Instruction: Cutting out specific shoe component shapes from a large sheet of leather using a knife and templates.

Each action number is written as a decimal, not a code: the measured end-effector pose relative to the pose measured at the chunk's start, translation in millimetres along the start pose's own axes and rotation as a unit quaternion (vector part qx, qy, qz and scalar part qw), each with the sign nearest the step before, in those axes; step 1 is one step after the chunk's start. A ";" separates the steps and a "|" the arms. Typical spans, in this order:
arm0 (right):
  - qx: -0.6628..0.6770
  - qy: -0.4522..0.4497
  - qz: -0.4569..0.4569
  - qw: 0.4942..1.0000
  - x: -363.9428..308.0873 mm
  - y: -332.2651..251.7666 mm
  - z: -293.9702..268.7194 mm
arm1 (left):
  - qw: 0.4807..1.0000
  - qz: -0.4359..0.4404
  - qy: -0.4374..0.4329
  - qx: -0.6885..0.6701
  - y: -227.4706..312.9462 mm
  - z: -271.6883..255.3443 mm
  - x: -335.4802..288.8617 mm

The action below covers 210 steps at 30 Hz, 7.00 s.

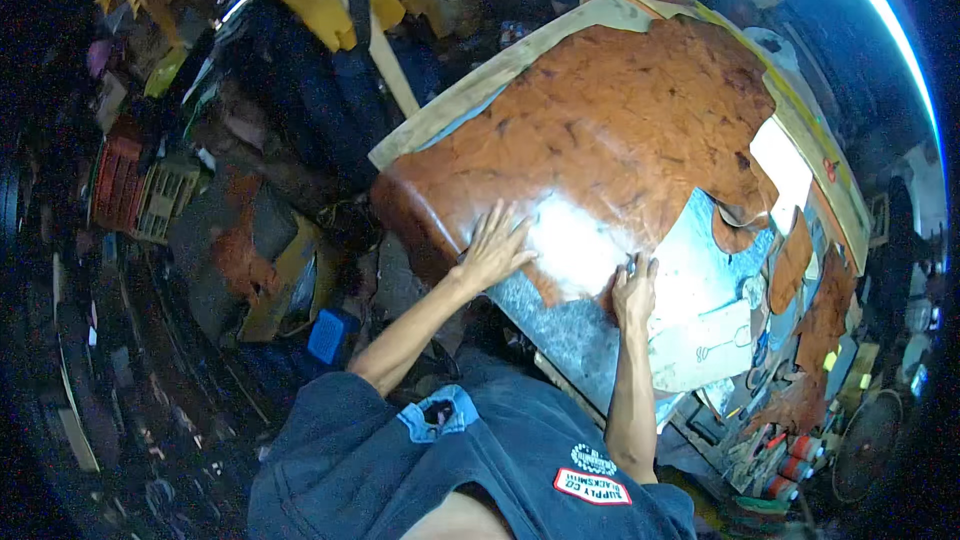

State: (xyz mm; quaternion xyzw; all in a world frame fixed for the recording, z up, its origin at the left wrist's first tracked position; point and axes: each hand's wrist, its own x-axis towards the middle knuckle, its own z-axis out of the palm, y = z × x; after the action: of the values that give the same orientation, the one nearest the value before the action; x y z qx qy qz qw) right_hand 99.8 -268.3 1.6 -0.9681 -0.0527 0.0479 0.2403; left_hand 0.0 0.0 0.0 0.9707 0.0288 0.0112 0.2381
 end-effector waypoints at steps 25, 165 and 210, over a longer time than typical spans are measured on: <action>0.562 -0.059 0.219 0.796 117.6 -41.8 4.6 | 0.993 -0.033 0.043 0.101 -3.6 31.8 232.1; 0.442 0.033 0.365 0.818 -31.7 -111.9 18.3 | 0.971 0.097 0.066 0.207 -121.9 -21.3 246.3; 0.007 0.052 0.103 0.993 -52.1 0.3 -26.2 | 0.985 -0.152 0.013 0.084 -145.8 -155.7 57.5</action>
State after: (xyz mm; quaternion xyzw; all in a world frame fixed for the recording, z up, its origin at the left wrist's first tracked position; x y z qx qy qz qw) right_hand 51.3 -287.1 28.0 -0.9679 0.0598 0.0219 0.2430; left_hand 44.5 204.4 70.9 0.9714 0.1800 -0.0150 0.1545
